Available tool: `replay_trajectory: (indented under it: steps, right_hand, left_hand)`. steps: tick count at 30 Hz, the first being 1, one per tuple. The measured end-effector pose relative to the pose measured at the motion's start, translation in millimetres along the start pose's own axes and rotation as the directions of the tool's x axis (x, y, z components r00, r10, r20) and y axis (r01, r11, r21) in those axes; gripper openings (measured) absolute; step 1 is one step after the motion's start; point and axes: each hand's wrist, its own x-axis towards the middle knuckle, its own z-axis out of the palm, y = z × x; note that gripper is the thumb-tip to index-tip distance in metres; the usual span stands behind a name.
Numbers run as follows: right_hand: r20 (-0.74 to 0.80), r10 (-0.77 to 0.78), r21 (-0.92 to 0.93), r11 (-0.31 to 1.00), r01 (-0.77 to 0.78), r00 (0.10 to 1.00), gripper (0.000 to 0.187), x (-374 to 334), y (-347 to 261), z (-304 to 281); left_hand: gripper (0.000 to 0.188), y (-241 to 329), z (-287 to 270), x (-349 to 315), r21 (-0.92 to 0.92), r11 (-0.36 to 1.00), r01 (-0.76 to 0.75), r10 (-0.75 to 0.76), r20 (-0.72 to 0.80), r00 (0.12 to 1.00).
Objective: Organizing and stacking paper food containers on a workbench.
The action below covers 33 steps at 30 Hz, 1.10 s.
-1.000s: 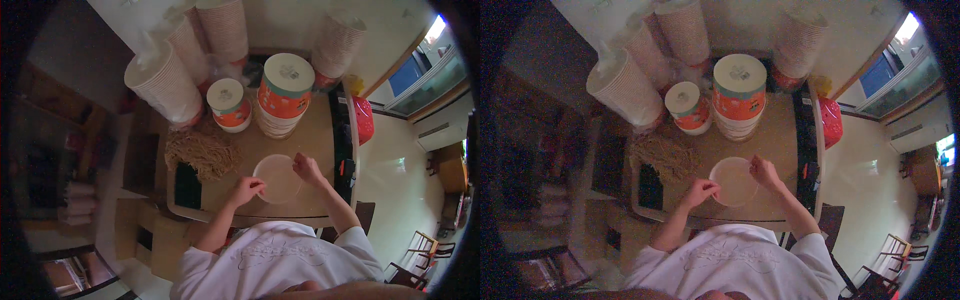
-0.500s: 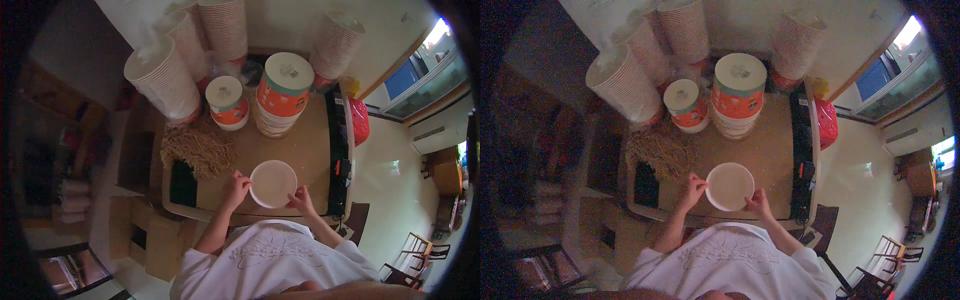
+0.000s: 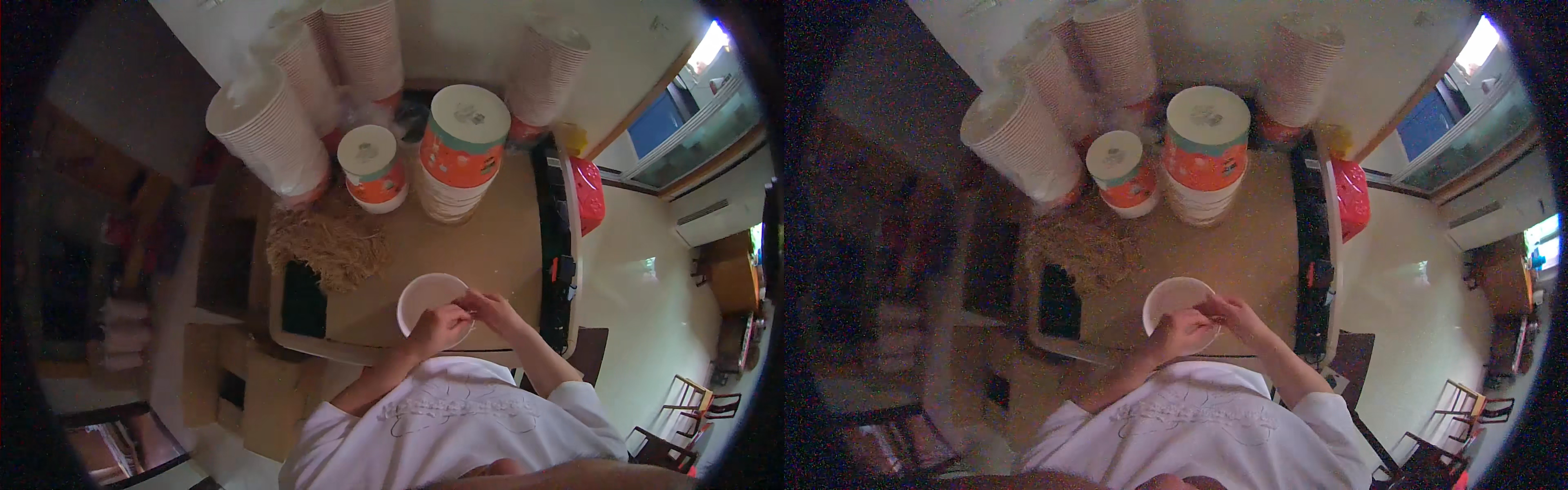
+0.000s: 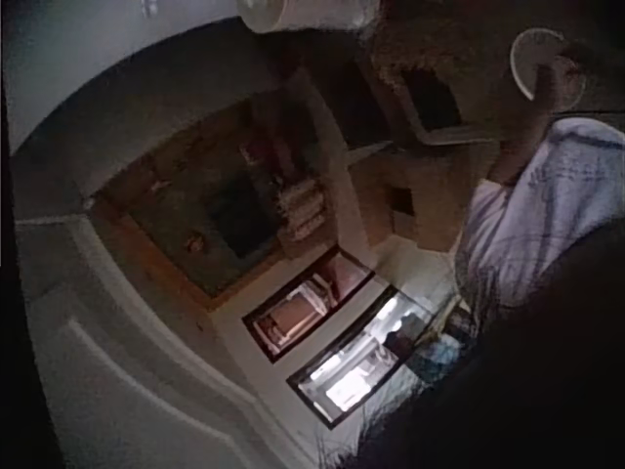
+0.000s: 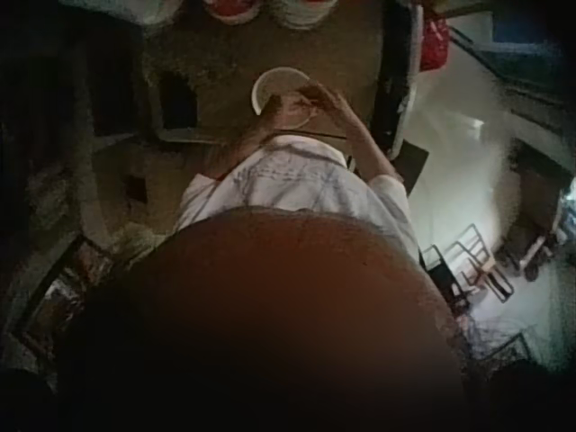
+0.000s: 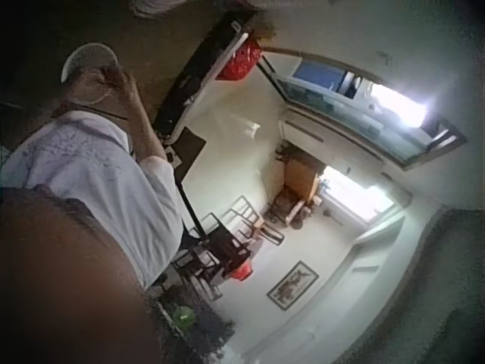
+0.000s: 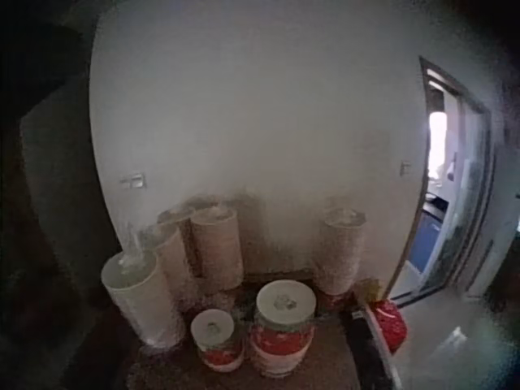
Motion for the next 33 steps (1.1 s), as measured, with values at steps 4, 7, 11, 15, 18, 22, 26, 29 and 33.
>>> replay_trajectory:
  steps: [4, 7, 11, 15, 18, 22, 26, 29, 33]
  right_hand:
    - [0.135, -0.069, -0.178, 0.980, 0.093, 0.988, 0.025, 18, 0, 5]
    - [0.124, -0.031, -0.143, 0.989, 0.048, 0.992, 0.025, 20, -14, 17]
    - [0.120, -0.052, -0.117, 0.991, 0.066, 0.991, 0.026, 30, -24, 25]
    - [0.129, -0.095, -0.150, 0.982, 0.114, 0.987, 0.027, 45, -22, 18]
    - [0.112, -0.214, -0.261, 0.936, 0.237, 0.970, 0.026, 53, -14, 13]
    - [0.028, -0.471, -0.633, 0.674, 0.380, 0.882, 0.020, 56, 17, -7]
    - [0.129, -0.507, -0.692, 0.570, 0.443, 0.852, 0.011, 35, 21, 9]
    - [0.340, -0.773, -0.927, -0.178, 0.330, 0.536, 0.009, 14, 1, 14]
    - [0.360, -0.770, -0.874, -0.079, 0.480, 0.527, 0.017, 0, 11, 0]
  left_hand:
    - [0.008, -9, 3, -15, 0.141, 0.989, 0.045, -0.055, 0.070, 0.996]
    - [0.006, -13, 1, -28, 0.170, 0.984, 0.057, -0.063, 0.032, 0.998]
    - [0.005, -11, 1, -39, 0.086, 0.994, 0.071, -0.071, -0.012, 0.997]
    - [0.004, -10, 1, -43, 0.095, 0.992, 0.084, -0.105, 0.249, 0.963]
    - [0.008, -36, 3, -45, 0.107, 0.982, -0.155, 0.158, -0.025, 0.987]
    - [0.026, -39, -27, -20, -0.167, 0.927, 0.336, -0.372, -0.533, 0.760]
    - [0.026, -116, -23, -43, -0.038, 0.915, 0.401, -0.362, -0.515, 0.777]
    - [0.025, -53, -27, -20, 0.103, 0.906, 0.410, -0.334, -0.420, 0.844]
    - [0.020, -14, -30, -8, 0.518, 0.855, -0.036, 0.246, -0.344, 0.906]
